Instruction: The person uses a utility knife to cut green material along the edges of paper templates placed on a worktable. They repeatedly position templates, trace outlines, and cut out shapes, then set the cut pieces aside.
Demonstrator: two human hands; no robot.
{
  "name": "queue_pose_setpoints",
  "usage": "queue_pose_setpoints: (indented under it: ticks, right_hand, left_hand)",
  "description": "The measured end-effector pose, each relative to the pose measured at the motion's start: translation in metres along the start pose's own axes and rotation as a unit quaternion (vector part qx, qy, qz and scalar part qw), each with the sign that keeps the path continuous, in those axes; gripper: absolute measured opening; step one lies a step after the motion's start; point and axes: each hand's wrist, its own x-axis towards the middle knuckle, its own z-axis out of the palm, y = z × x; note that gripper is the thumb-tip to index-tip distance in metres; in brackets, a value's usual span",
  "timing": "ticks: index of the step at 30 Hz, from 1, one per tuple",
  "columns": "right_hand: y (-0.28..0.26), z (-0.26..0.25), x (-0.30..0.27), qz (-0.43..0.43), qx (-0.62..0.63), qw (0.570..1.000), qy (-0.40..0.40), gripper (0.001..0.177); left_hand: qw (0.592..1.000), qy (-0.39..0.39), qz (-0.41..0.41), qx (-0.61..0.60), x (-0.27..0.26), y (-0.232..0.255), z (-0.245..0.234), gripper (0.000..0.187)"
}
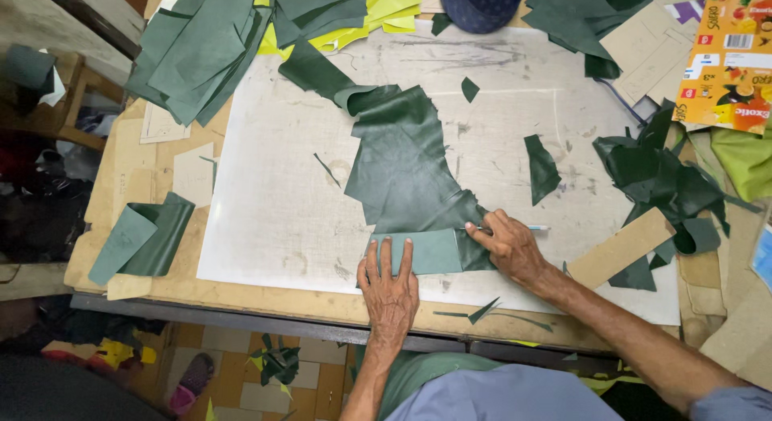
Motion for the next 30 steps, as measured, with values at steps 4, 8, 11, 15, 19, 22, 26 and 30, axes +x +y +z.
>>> queue_pose_setpoints:
  ticks: [4, 8, 11, 15, 19, 22, 26, 30]
  right_hand:
    - [-0.006, -0.017, -0.001, 0.081, 0.054, 0.995, -0.026, 0.051]
    - [-0.045, -0.037, -0.016, 0.300, 0.283, 0.906, 0.099, 0.020]
    - [-0.085, -0.042, -0.020, 0.474, 0.387, 0.790, 0.041, 0.025]
    - [-0.144, -0.029, 0.005, 0.448, 0.365, 0.814, -0.059, 0.030]
    - [-0.182, -0.005, 0.051, 0.395, 0.299, 0.861, -0.118, 0.028]
    - [-0.199, 0.021, 0.078, 0.349, 0.315, 0.883, -0.001, 0.029]
    - [-0.206, 0.051, 0.091, 0.343, 0.210, 0.913, 0.064, 0.025]
    - [-0.206, 0.069, 0.090, 0.330, 0.172, 0.925, 0.072, 0.025]
  left_hand:
    - [0.999, -0.019, -0.003, -0.030, 0.000, 0.001, -0.006, 0.053]
    - [0.990, -0.020, -0.014, -0.138, 0.009, -0.026, -0.023, 0.038]
    - [0.988, -0.021, 0.013, -0.155, 0.028, -0.068, -0.043, 0.041]
    - [0.946, -0.171, 0.144, -0.234, 0.067, -0.113, -0.051, 0.053]
    - [0.918, -0.253, 0.204, -0.228, 0.096, -0.129, -0.041, 0.060]
    - [0.915, -0.279, 0.197, -0.213, 0.102, -0.133, -0.031, 0.063]
    - [0.916, -0.282, 0.201, -0.204, 0.103, -0.138, -0.023, 0.066]
    - [0.916, -0.281, 0.213, -0.189, 0.101, -0.141, -0.017, 0.067]
